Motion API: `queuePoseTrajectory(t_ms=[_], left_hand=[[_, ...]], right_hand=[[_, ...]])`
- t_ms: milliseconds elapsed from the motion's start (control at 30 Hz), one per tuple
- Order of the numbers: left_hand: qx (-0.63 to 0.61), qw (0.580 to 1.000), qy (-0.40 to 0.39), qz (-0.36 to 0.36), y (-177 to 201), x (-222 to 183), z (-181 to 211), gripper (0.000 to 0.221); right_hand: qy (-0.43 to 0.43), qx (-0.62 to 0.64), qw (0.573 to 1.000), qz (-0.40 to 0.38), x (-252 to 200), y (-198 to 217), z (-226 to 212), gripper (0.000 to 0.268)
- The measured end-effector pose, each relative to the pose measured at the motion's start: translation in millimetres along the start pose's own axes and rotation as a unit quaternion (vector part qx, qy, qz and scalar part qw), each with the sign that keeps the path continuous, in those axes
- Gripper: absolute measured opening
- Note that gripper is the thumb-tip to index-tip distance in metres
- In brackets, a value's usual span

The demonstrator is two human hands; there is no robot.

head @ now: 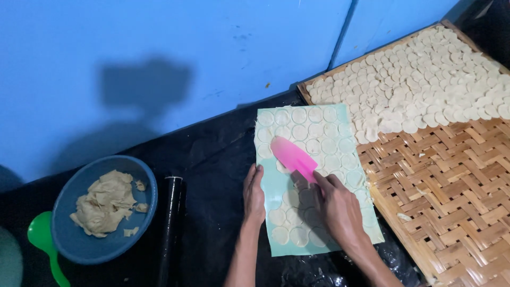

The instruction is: Peeling pre-cut circular dough pieces from a plastic sheet and placing them onto a tray.

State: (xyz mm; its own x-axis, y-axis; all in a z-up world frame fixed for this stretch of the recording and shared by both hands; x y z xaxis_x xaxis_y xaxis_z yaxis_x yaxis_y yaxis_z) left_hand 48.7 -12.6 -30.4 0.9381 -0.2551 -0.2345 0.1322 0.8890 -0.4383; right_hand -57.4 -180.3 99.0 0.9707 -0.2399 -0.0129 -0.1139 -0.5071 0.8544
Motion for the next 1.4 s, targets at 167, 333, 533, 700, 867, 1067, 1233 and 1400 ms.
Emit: queuePoseTrajectory(t_ms=[167,333,533,700,867,1067,1233,1400], left_hand=[[0.004,1.0,-0.008,-0.002,0,-4,-1,0.056],[-0.002,1.0,-0.018,-0.007,-1,-8,5,0.045],[-0.014,0.993,-0.063,-0.095,-17,-18,23,0.029],[-0.009,0.993,-0.062,-0.097,-17,-18,23,0.029],[0.013,0.992,-0.068,-0.102,-14,-18,19,0.025],[-0.009,0.992,-0.065,-0.106,-10,-11,12,0.03],[-0.037,0.99,-0.055,-0.125,-11,-15,17,0.04],[-0.069,0.985,0.004,-0.156,-16,-20,24,0.054]], right_hand=[[-0.01,-0.007,1.0,-0.012,1,-6,5,0.038],[0.026,0.035,0.999,0.0,7,-6,9,0.037],[0.059,0.121,0.991,-0.021,17,-19,32,0.033],[0.023,0.064,0.997,-0.028,10,-2,18,0.036],[0.035,0.076,0.996,-0.038,13,-16,23,0.034],[-0.024,0.263,0.953,-0.149,29,-44,61,0.035],[-0.081,0.45,0.859,-0.229,18,-39,63,0.037],[-0.142,0.448,0.873,-0.127,-4,-13,99,0.042]])
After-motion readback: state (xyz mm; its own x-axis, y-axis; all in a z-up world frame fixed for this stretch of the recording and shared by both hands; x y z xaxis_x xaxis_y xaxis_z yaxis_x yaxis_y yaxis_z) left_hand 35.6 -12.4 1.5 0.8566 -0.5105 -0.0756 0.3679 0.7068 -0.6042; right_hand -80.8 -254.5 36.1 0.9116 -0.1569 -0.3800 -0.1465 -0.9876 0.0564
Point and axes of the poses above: each hand's wrist, its own x-axis towards the middle knuckle, its own y-axis out of the back of the hand, z = x × y, the point moved 4 cm from there along x, towards the middle knuckle, and after that the axes turned 10 degrees about -z, right-handed, at the moved point
